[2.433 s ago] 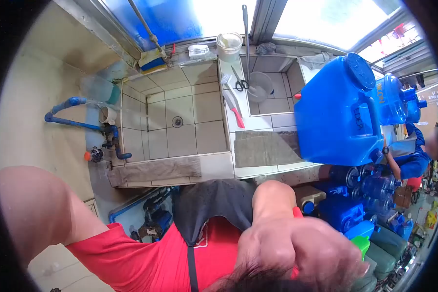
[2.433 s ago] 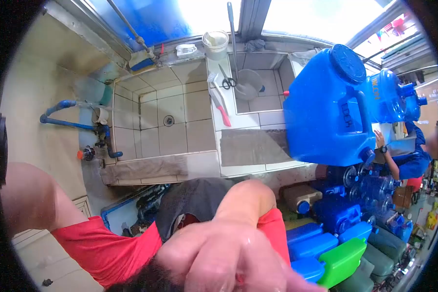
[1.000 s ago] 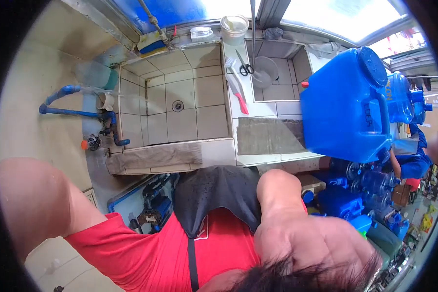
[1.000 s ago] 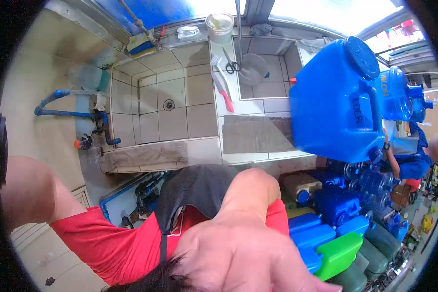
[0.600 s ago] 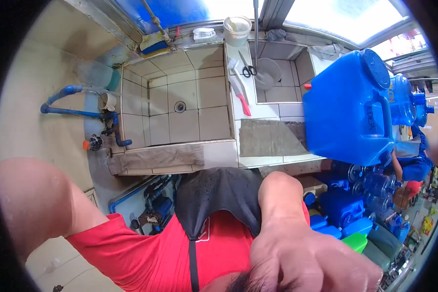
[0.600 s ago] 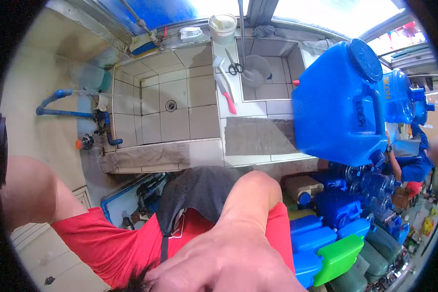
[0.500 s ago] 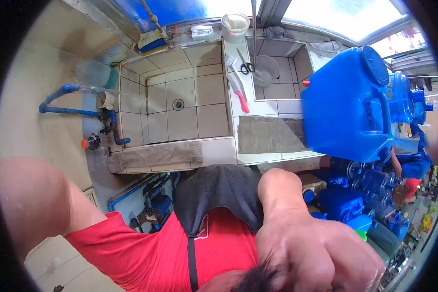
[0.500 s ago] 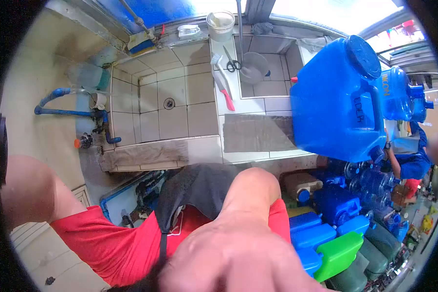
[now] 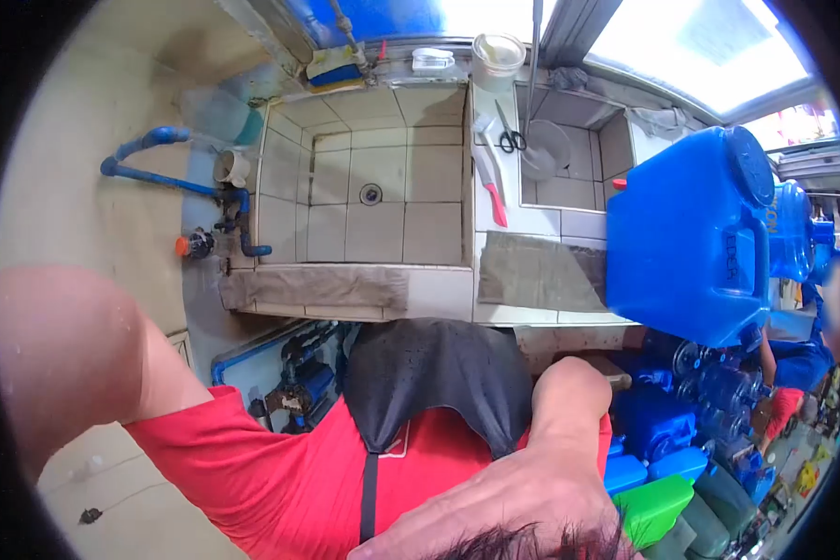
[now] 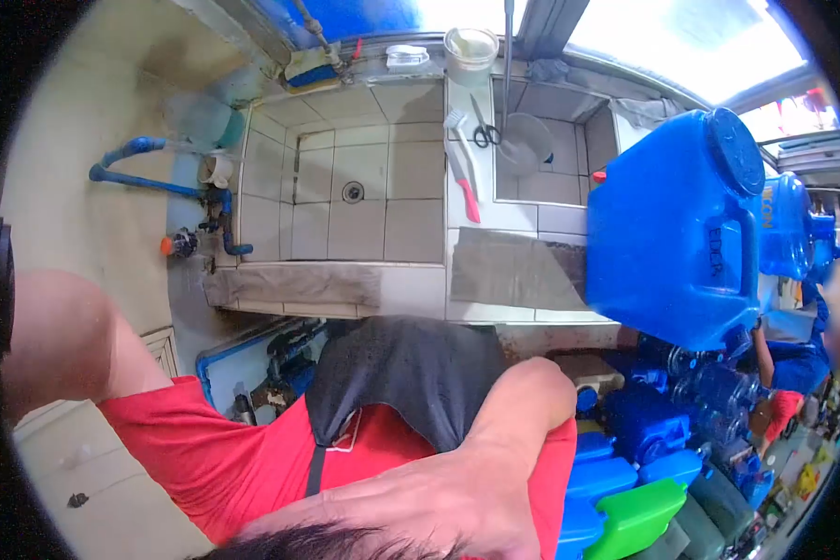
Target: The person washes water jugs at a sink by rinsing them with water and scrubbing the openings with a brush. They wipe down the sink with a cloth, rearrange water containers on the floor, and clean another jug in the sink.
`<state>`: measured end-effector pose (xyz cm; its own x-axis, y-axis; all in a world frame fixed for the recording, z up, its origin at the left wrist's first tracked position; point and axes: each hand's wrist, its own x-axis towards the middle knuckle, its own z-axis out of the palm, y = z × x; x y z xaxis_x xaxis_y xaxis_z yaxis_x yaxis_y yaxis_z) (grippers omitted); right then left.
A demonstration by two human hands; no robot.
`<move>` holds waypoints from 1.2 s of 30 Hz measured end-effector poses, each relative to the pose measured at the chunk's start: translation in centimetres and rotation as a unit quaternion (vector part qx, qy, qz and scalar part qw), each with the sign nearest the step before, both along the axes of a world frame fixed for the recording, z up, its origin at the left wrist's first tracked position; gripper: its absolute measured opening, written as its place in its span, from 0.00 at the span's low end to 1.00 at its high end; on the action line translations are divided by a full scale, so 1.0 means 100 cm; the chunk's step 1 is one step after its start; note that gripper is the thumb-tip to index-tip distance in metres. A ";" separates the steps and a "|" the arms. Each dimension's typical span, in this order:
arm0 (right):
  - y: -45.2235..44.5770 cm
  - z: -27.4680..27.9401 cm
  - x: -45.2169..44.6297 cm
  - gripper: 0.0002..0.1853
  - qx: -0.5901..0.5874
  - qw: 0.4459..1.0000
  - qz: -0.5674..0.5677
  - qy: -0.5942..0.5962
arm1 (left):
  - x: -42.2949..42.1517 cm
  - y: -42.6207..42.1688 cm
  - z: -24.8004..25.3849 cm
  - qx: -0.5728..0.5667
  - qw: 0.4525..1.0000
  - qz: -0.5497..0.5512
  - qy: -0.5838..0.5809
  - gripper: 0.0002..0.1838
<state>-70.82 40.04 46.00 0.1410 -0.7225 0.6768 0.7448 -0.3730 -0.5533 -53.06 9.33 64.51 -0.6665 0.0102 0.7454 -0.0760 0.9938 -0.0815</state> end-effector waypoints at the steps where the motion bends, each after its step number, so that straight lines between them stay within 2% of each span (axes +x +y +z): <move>1: 0.008 0.004 0.002 0.43 -0.014 1.000 -0.026 -0.001 | 0.000 0.003 -0.001 0.005 1.000 0.002 -0.006 0.29; 7: 0.029 0.013 0.010 0.28 -0.125 0.976 -0.179 0.008 | -0.001 0.009 -0.003 0.005 1.000 0.016 -0.023 0.30; 13: 0.047 0.014 0.004 0.16 -0.224 0.921 -0.318 0.017 | 0.009 0.017 -0.005 0.009 0.998 0.040 -0.039 0.31; 14: 0.049 0.014 -0.006 0.20 -0.259 0.905 -0.331 0.063 | 0.012 0.018 -0.006 0.010 0.998 0.042 -0.042 0.31; 15: 0.045 0.005 -0.025 0.20 -0.322 0.881 -0.335 0.090 | 0.015 0.018 -0.007 0.012 0.998 0.045 -0.045 0.31; 16: 0.081 0.009 -0.040 0.19 -0.250 0.892 -0.318 0.203 | 0.018 0.018 -0.008 0.013 0.998 0.048 -0.049 0.31; 17: 0.086 0.009 -0.039 0.18 -0.200 0.847 -0.457 0.184 | 0.023 0.018 -0.008 0.014 0.997 0.055 -0.052 0.31; 19: 0.102 0.021 -0.043 0.18 -0.193 0.730 -0.641 0.135 | 0.036 0.025 -0.009 0.005 0.996 0.078 -0.053 0.31; 20: 0.111 0.030 -0.045 0.19 -0.252 0.618 -0.736 0.112 | 0.043 0.029 -0.009 0.001 0.994 0.093 -0.055 0.31; 21: 0.114 0.048 -0.049 0.19 -0.253 0.629 -0.728 0.102 | 0.052 0.035 -0.010 -0.004 0.992 0.110 -0.059 0.32; 22: 0.109 0.073 -0.054 0.24 -0.292 0.456 -0.802 0.253 | 0.060 0.041 -0.008 -0.006 0.990 0.127 -0.067 0.32; 23: 0.107 0.084 -0.056 0.31 -0.310 0.256 -0.828 0.391 | 0.068 0.048 -0.008 -0.007 0.987 0.142 -0.078 0.32; 28: 0.119 0.068 -0.058 0.32 -0.250 0.355 -0.805 0.404 | 0.084 0.068 -0.019 0.038 0.975 0.160 -0.146 0.32; 34: 0.108 0.083 -0.041 0.32 -0.252 0.407 -0.764 0.433 | 0.092 0.071 -0.062 0.075 0.979 0.148 -0.120 0.33; 36: 0.133 0.079 -0.053 0.32 -0.235 0.447 -0.745 0.437 | 0.101 0.080 -0.074 0.095 0.974 0.158 -0.134 0.33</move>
<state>-76.11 53.31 53.91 0.0999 -0.2616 0.9600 -0.9464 -0.3229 0.0105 -42.92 17.33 57.07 -0.7848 -0.3486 0.5124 -0.3822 0.9231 0.0428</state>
